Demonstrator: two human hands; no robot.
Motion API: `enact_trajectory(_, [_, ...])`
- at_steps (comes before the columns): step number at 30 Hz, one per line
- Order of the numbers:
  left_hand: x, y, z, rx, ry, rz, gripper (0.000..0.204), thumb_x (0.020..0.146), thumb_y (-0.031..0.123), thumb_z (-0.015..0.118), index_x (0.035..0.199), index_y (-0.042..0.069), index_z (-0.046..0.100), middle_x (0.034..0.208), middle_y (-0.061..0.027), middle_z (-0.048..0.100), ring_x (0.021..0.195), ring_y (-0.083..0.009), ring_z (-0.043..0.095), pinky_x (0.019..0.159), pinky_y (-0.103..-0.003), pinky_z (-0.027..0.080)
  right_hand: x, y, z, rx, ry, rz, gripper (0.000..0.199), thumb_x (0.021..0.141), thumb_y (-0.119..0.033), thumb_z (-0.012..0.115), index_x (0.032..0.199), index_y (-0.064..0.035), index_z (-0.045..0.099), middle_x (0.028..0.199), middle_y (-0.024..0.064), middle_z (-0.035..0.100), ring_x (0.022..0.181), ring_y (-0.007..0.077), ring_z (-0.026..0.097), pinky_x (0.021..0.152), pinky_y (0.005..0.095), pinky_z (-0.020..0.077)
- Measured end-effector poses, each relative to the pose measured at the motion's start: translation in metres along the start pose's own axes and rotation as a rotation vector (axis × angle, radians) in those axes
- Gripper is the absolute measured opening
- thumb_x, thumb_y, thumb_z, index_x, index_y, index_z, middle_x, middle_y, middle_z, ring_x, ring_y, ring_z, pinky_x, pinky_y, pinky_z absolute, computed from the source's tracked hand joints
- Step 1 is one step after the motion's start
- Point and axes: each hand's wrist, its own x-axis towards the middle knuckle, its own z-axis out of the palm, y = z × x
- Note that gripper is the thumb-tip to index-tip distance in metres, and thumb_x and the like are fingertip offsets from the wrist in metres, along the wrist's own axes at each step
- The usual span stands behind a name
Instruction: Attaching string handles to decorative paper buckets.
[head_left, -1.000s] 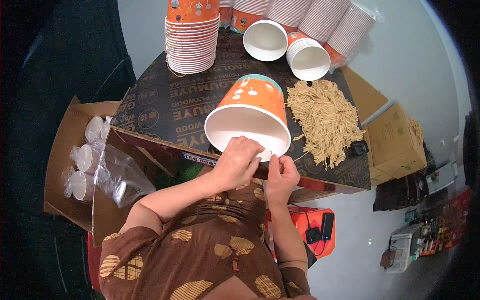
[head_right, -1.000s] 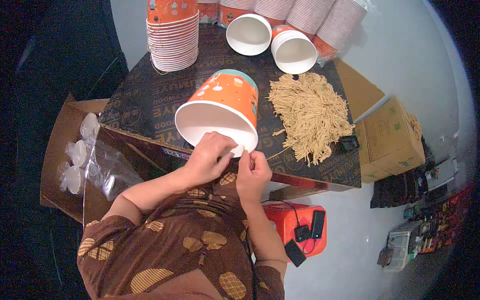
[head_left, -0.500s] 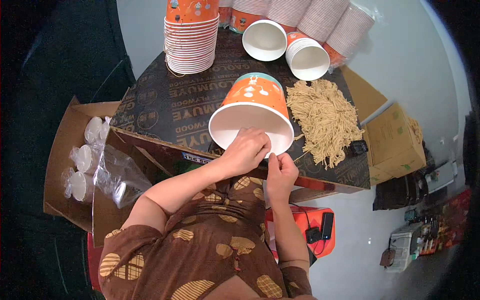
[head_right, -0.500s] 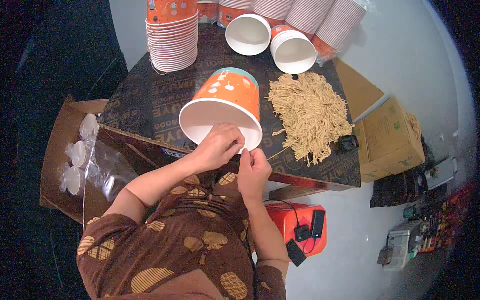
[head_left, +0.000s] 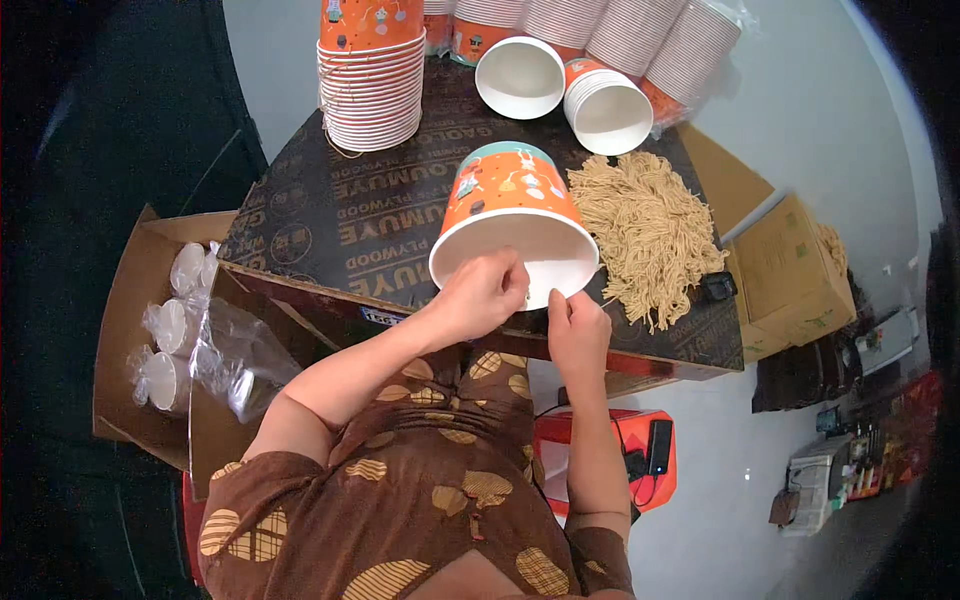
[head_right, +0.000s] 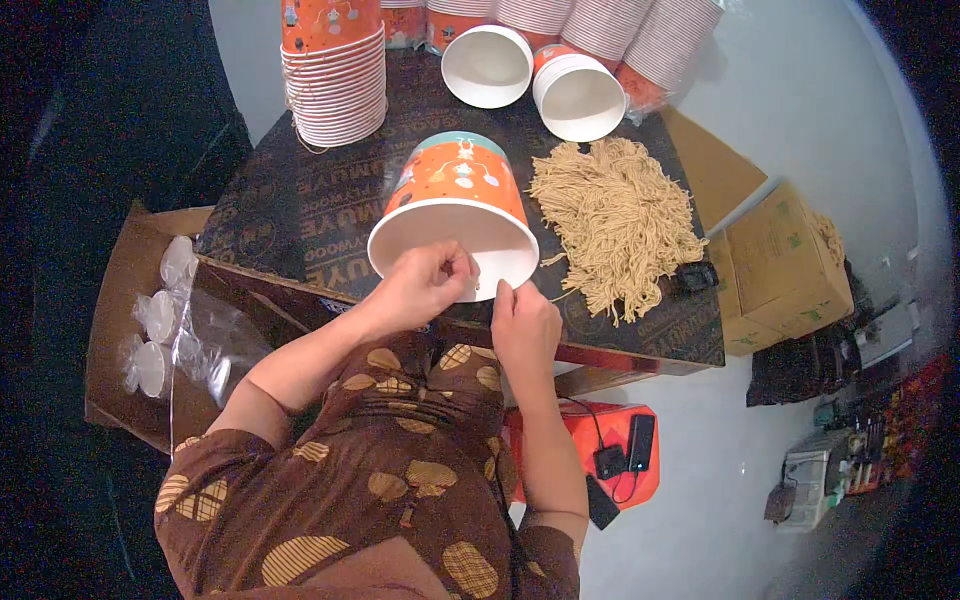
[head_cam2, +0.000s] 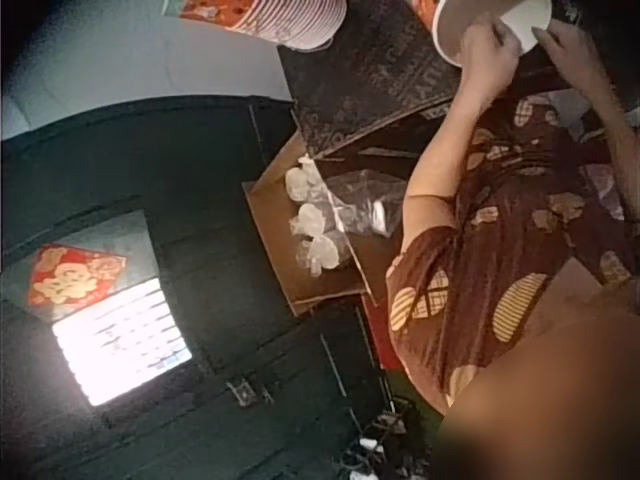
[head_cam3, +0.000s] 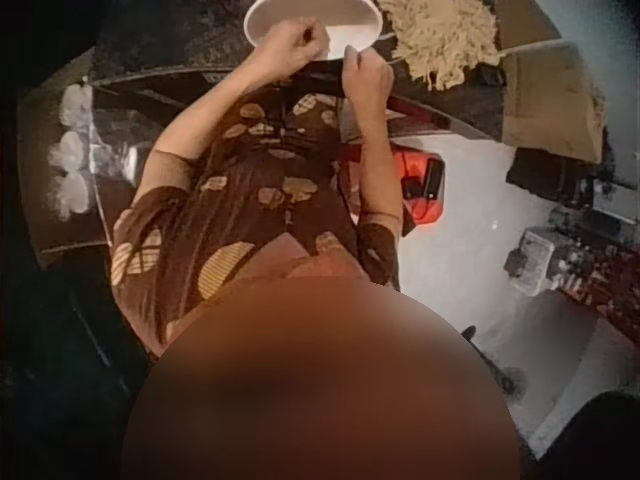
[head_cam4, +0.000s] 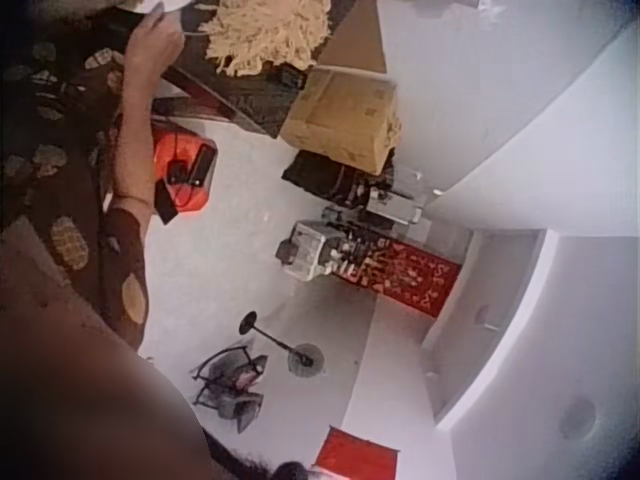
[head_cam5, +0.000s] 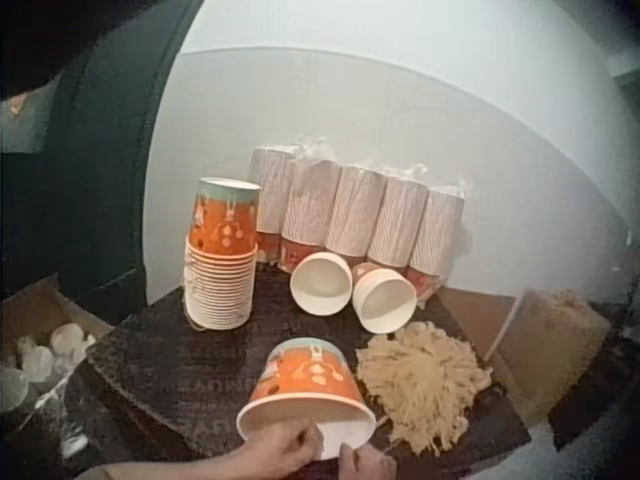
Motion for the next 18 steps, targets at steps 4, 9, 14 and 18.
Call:
enact_trajectory(4, [0.004,-0.016,-0.002,-0.159,-0.031,-0.031,0.006,0.087,-0.001,0.055,0.081,0.000,0.053,0.088,-0.0090,0.065,0.079,-0.0116,0.060,0.073,-0.026,0.052,0.010,-0.010,0.005,-0.055,-0.048,-0.004,0.030,0.092,-0.024,0.057,0.079,0.0023,0.063,0.072,0.0257,0.064,0.068,0.0449,0.063,0.062,0.0534,0.0480])
enact_trajectory(9, [0.009,-0.010,0.006,-0.281,-0.003,-0.103,0.008,0.087,-0.001,0.055,0.079,-0.001,0.054,0.076,-0.0081,0.062,0.068,-0.0121,0.059,0.062,-0.028,0.049,0.011,-0.008,0.008,-0.065,-0.062,0.010,0.030,0.092,-0.025,0.057,0.079,0.0011,0.064,0.072,0.0255,0.064,0.069,0.0449,0.063,0.064,0.0538,0.0483])
enact_trajectory(14, [0.013,-0.021,0.011,-0.284,0.069,-0.065,0.008,0.085,-0.001,0.056,0.077,-0.003,0.055,0.065,-0.0075,0.059,0.060,-0.0133,0.059,0.055,-0.030,0.048,-0.003,-0.013,-0.002,-0.052,-0.139,0.039,0.027,0.093,-0.025,0.058,0.080,-0.0015,0.063,0.076,0.0221,0.065,0.072,0.0427,0.063,0.063,0.0514,0.0476])
enact_trajectory(18, [0.016,-0.019,0.013,-0.321,0.102,-0.082,0.010,0.085,-0.001,0.056,0.075,-0.003,0.054,0.063,-0.0071,0.058,0.056,-0.0143,0.060,0.051,-0.031,0.047,-0.025,-0.016,-0.006,0.025,-0.111,-0.120,0.011,0.090,-0.015,0.061,0.087,-0.0045,0.059,0.082,0.0165,0.062,0.075,0.0373,0.062,0.062,0.0460,0.0476])
